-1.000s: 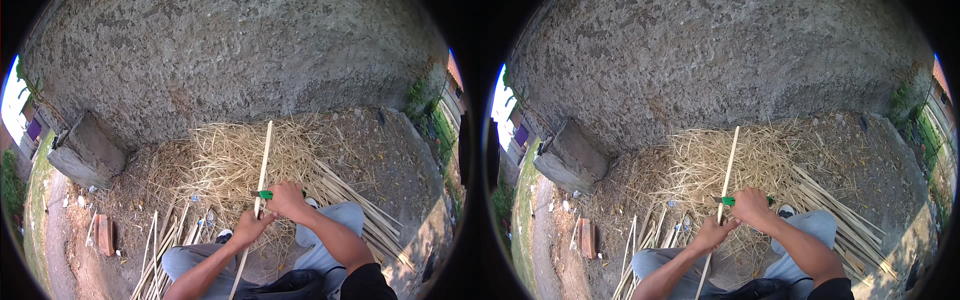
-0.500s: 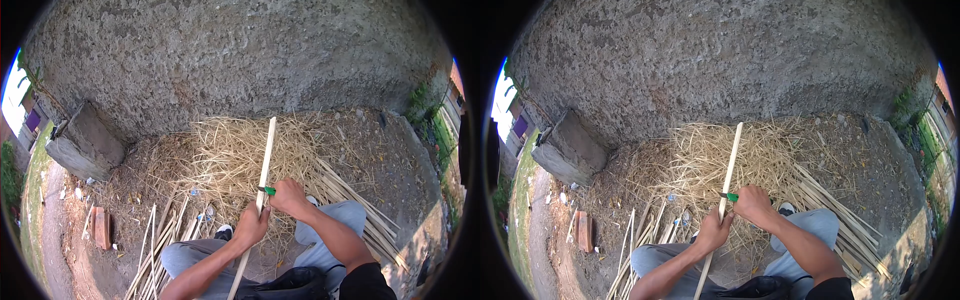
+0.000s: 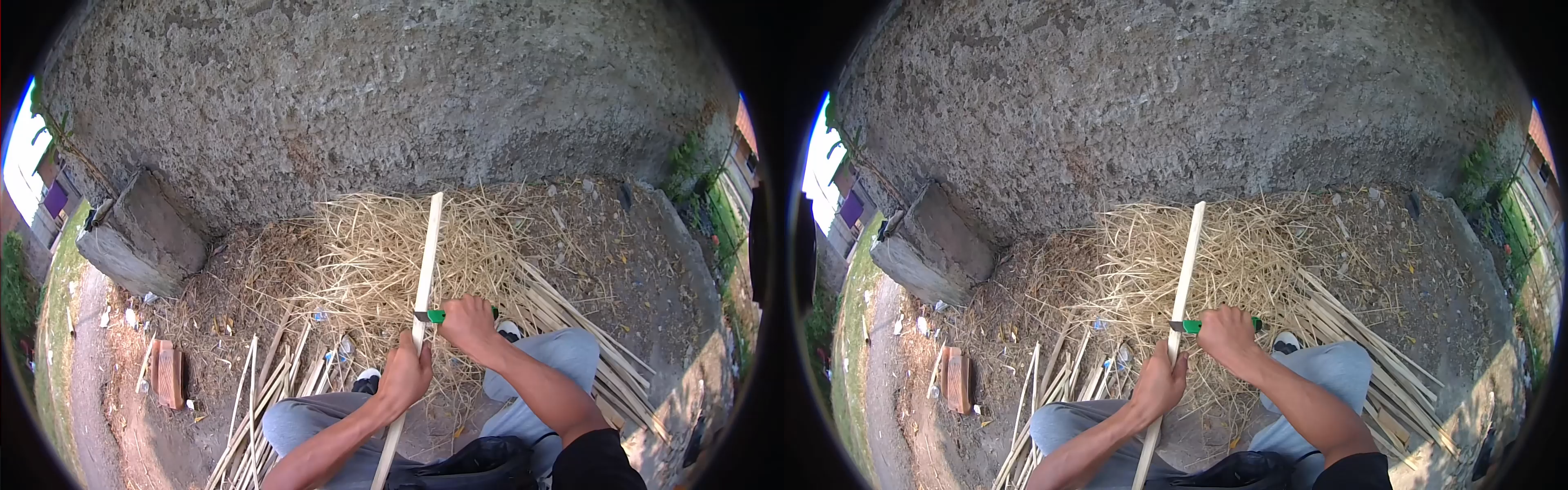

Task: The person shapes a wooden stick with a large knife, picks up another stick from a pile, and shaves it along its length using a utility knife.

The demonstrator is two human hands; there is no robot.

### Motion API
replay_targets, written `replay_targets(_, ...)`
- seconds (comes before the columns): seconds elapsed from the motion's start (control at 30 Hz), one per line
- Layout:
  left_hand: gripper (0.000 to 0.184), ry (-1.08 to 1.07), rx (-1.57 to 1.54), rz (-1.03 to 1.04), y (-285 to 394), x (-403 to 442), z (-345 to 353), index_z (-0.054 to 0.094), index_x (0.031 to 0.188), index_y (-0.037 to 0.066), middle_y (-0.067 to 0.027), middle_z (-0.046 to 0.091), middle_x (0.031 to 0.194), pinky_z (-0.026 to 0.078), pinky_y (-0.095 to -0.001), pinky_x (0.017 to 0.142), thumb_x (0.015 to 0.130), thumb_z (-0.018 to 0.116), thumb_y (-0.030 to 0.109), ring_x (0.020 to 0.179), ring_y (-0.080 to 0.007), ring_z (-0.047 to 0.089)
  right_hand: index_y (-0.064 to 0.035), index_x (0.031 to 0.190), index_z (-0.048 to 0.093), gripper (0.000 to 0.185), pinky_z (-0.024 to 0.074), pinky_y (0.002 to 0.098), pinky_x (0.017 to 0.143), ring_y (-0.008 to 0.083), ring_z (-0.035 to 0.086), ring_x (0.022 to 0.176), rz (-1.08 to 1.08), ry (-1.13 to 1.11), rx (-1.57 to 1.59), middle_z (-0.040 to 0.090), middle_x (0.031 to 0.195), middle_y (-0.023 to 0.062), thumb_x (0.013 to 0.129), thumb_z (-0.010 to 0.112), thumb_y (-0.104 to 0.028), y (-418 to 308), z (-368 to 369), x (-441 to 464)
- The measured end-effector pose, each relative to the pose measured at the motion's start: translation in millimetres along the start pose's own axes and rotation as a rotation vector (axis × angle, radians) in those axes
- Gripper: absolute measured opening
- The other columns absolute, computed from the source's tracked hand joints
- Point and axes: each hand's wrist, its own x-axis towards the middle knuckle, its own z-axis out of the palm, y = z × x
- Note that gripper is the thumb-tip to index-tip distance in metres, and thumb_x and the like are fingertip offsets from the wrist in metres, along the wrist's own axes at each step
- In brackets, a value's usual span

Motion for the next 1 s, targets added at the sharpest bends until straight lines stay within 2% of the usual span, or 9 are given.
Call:
replay_targets(0.17,0.023,0.015,0.027,0.033,-3.8,-0.7,0.7,0.047,0.1,-0.008,-0.0303,0.06,0.069,0.046,-0.0522,0.058,0.092,0.056,0.011,0.066,-0.0477,0.063,-0.0019,0.073,0.069,0.014,0.046,0.0539,0.07,0.0453,0.063,0.075,0.034,0.057,0.01,0.063,0.075,0.028,0.075,0.06,-0.013,9.0,18.9,11.0)
replay_targets(0.23,0.022,-0.004,0.018,0.025,-3.5,-2.3,1.1,0.047,0.1,-0.008,-0.0305,0.06,0.07,0.046,-0.0528,0.058,0.091,0.055,0.01,0.067,-0.0482,0.063,-0.0006,0.079,0.069,0.021,0.0478,0.0541,0.075,0.0432,0.065,0.08,0.074,0.024,-0.015,0.065,0.086,0.028,0.081,0.052,-0.013,8.1,11.2,17.3)
replay_targets(0.37,0.019,-0.029,0.055,0.069,-8.9,-6.5,3.6,0.047,0.098,-0.007,-0.0299,0.06,0.071,0.047,-0.0524,0.06,0.087,0.053,0.007,0.068,-0.0478,0.062,0.0007,0.078,0.069,0.019,0.048,0.0536,0.074,0.042,0.065,0.079,0.096,0.018,-0.005,0.065,0.085,0.0277,0.08,0.053,-0.009,25.2,12.4,37.1)
replay_targets(0.43,0.018,-0.051,0.087,0.08,-12.5,-14.2,8.8,0.047,0.097,-0.007,-0.0295,0.06,0.071,0.047,-0.0519,0.06,0.086,0.052,0.006,0.069,-0.0476,0.062,0.0022,0.078,0.069,0.016,0.0489,0.0512,0.073,0.0402,0.066,0.078,0.211,0.185,0.02,0.066,0.085,0.0266,0.08,0.055,-0.006,47.1,14.5,49.9)
replay_targets(0.57,0.019,-0.204,0.032,-0.075,-5.5,-26.3,-0.5,0.048,0.097,-0.007,-0.0298,0.059,0.072,0.047,-0.0508,0.065,0.085,0.053,0.007,0.073,-0.0472,0.062,0.0032,0.082,0.07,0.017,0.0506,0.0482,0.071,0.0392,0.068,0.08,0.267,0.099,-0.041,0.066,0.085,0.025,0.082,0.055,-0.005,65.4,17.8,68.1)
replay_targets(0.7,0.016,-0.311,0.09,-0.056,-31.6,-51.9,7.4,0.048,0.093,-0.004,-0.0259,0.057,0.071,0.045,-0.0492,0.066,0.087,0.054,0.01,0.067,-0.0419,0.059,0.0017,0.091,0.071,0.018,0.0522,0.0476,0.077,0.0372,0.068,0.091,0.559,0.104,0.019,0.069,0.095,0.0227,0.086,0.058,-0.009,136.2,14.0,82.1)
replay_targets(0.77,0.014,-0.336,-0.029,-0.037,-37.2,-49.4,-3.3,0.048,0.09,-0.002,-0.0218,0.053,0.066,0.044,-0.045,0.062,0.087,0.055,0.01,0.06,-0.0358,0.053,0.0011,0.093,0.071,0.017,0.0526,0.0469,0.078,0.0362,0.068,0.094,0.559,0.105,-0.008,0.069,0.097,0.0223,0.085,0.06,-0.01,141.8,17.0,76.8)
replay_targets(0.8,0.011,-0.305,-0.104,-0.104,-32.1,-44.7,-12.4,0.05,0.087,0.001,-0.0132,0.05,0.063,0.042,-0.0377,0.057,0.088,0.056,0.009,0.058,-0.0238,0.049,0.0005,0.094,0.071,0.017,0.0529,0.0462,0.08,0.0351,0.068,0.097,0.549,0.1,-0.055,0.069,0.099,0.0219,0.084,0.063,-0.01,140.6,16.3,75.0)
replay_targets(1.0,0.006,-0.251,-0.207,-0.197,-61.6,-19.9,-15.6,0.051,0.089,0.003,-0.0066,0.051,0.068,0.042,-0.033,0.059,0.087,0.055,0.007,0.064,-0.0145,0.049,0.0007,0.092,0.071,0.02,0.0526,0.0481,0.08,0.0367,0.068,0.093,0.379,-0.104,0.021,0.069,0.096,0.0223,0.078,0.066,-0.013,73.3,-4.4,51.3)
